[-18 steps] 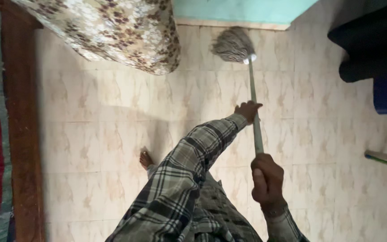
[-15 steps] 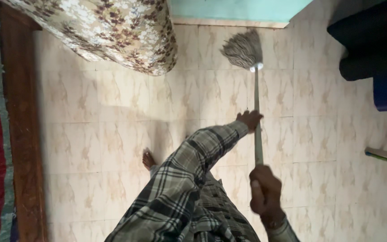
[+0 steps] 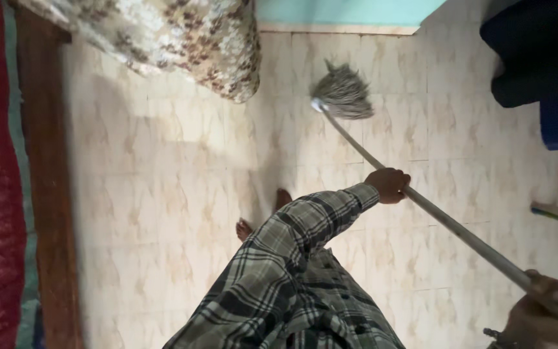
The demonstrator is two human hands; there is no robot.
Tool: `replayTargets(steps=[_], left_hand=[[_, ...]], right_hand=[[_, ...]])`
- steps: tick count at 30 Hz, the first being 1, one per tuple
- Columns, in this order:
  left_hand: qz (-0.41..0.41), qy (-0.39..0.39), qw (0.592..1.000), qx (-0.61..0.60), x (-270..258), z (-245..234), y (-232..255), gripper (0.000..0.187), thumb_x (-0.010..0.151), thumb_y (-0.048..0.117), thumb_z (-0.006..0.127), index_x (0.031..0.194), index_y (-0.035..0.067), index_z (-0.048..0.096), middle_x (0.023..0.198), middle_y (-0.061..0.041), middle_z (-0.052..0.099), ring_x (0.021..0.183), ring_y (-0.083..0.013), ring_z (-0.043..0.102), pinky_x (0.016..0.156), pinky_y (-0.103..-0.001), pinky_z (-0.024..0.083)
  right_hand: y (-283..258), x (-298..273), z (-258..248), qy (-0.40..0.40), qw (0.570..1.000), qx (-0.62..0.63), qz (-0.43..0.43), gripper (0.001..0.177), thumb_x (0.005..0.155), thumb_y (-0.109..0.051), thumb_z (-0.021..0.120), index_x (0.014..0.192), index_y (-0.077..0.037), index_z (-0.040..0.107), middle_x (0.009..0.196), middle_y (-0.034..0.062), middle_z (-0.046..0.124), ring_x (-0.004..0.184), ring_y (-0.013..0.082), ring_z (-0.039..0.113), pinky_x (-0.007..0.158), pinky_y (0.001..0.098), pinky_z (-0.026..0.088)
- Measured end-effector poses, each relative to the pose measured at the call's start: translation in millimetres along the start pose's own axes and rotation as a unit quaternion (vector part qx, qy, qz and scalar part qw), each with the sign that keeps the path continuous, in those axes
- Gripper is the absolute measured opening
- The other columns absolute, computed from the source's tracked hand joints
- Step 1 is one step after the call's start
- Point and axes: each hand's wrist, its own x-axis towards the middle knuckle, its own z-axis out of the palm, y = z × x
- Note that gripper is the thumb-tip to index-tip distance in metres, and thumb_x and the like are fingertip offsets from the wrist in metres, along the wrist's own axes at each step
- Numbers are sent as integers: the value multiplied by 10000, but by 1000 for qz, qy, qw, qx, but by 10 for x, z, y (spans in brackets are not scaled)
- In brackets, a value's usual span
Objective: The person mops a tiled floor using a string mop, moving it back and forth across the room. They navigate around furniture including a bed, a chair, and a woven cot, covering different sections of the floor.
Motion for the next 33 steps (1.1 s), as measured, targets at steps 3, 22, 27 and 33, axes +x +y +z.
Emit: replayTargets(steps=[3,22,27,33], left_hand=[[9,24,1000,-8,-290,-13,-58,302,839,303,731,1081,144,643,1070,-83,696,1082,-314,661,896,-478,543],[-305,423,853,2,-4054,-1036,-2668,402,820,267,813,1169,142,655,1345,-158,587,1317,-378,501,1139,-516,391],[-501,383,775,-47,-5109,-1048,-2813,731,825,401,778,1450,164,482,1645,-134,301,1530,-341,246,1179,-583,313],[-628,256,735,-21,-5510,-639,-2434,877,905,492,631,1602,135,236,1698,-181,56,1529,-513,62,1109,-773,192]], right_hand=[[-44,111,131,22,992,119,21,278,1128,-144,546,894,-9,478,857,79,581,773,158,648,826,291,624],[-1717,-224,3495,-364,768,526,4,249,1093,-269,600,1090,-20,605,1030,155,661,1007,378,710,977,559,638],[-2566,-1284,3887,-504,436,730,149,407,1143,-199,379,865,-18,614,840,168,653,904,335,665,1157,562,538],[-2568,-1908,3523,-563,499,625,-209,387,1072,-134,376,704,-76,480,655,55,506,611,191,476,781,379,562]])
